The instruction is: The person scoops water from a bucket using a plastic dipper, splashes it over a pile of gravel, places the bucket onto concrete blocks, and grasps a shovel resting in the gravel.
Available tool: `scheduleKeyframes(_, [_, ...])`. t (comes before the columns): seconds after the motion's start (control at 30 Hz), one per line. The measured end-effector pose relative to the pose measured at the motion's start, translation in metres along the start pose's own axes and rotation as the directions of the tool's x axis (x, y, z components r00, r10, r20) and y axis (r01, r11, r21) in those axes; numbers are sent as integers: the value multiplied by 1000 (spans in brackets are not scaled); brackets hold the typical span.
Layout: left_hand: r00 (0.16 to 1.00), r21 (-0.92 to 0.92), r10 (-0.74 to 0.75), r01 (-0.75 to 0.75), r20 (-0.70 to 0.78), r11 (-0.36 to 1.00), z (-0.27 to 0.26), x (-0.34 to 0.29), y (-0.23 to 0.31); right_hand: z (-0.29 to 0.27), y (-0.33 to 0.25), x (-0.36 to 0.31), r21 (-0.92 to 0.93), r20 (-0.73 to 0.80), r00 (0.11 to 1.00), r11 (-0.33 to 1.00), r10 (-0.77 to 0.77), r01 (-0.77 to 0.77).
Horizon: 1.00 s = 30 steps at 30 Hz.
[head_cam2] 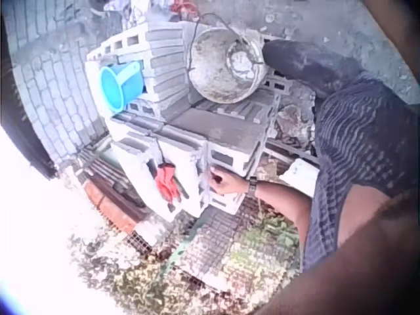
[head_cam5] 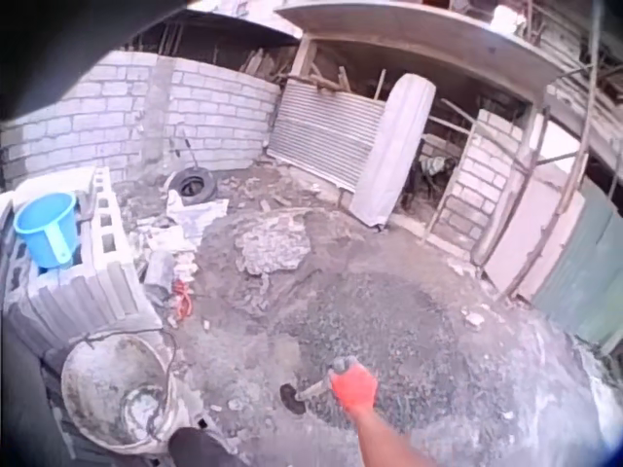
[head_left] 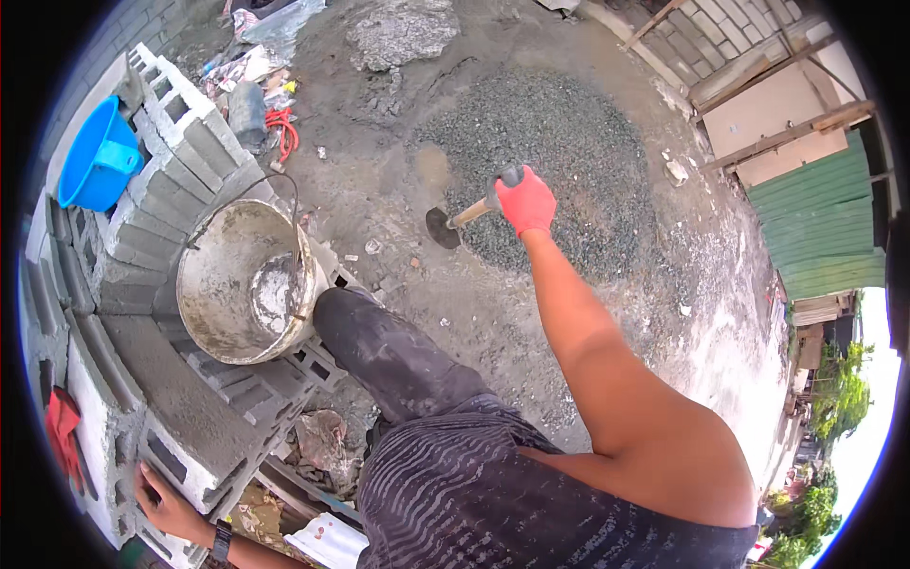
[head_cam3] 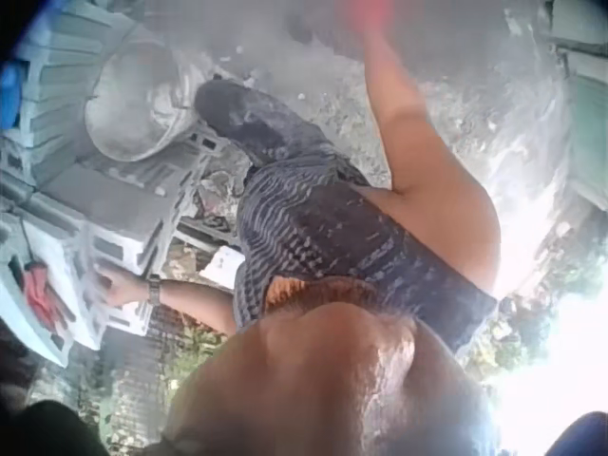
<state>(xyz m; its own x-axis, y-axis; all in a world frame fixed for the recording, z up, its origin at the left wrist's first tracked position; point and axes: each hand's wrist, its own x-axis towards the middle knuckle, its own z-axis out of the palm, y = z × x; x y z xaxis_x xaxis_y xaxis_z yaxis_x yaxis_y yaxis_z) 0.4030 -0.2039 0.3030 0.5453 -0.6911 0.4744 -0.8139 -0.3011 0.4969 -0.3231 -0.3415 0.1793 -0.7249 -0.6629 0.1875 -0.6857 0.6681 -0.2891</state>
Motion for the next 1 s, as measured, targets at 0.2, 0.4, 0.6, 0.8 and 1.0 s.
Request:
scheduleKeyframes(0.2, [1000, -22, -15, 15, -3, 1000, 1, 3, -2, -1, 2, -6, 31, 1, 1000, 999, -12, 12])
scheduleKeyframes(0.4, [999, -96, -29, 25, -40, 995, 9, 1, 10, -5, 13, -9, 28, -74, 997, 999, -36, 38])
scheduleKeyframes(0.6, [998, -36, -33, 31, -47, 999, 1, -3, 13, 3, 5, -8, 32, 23, 999, 999, -29, 28])
scheduleKeyframes(0.8, [998, -71, 34, -37, -45, 997, 5, 0, 13, 13, 14, -3, -7, -100, 994, 999, -49, 49])
scheduleKeyframes(1.0, [998, -101, 19, -25, -54, 995, 7, -1, 10, 9, 8, -5, -29, -21, 1000, 1000, -9, 9])
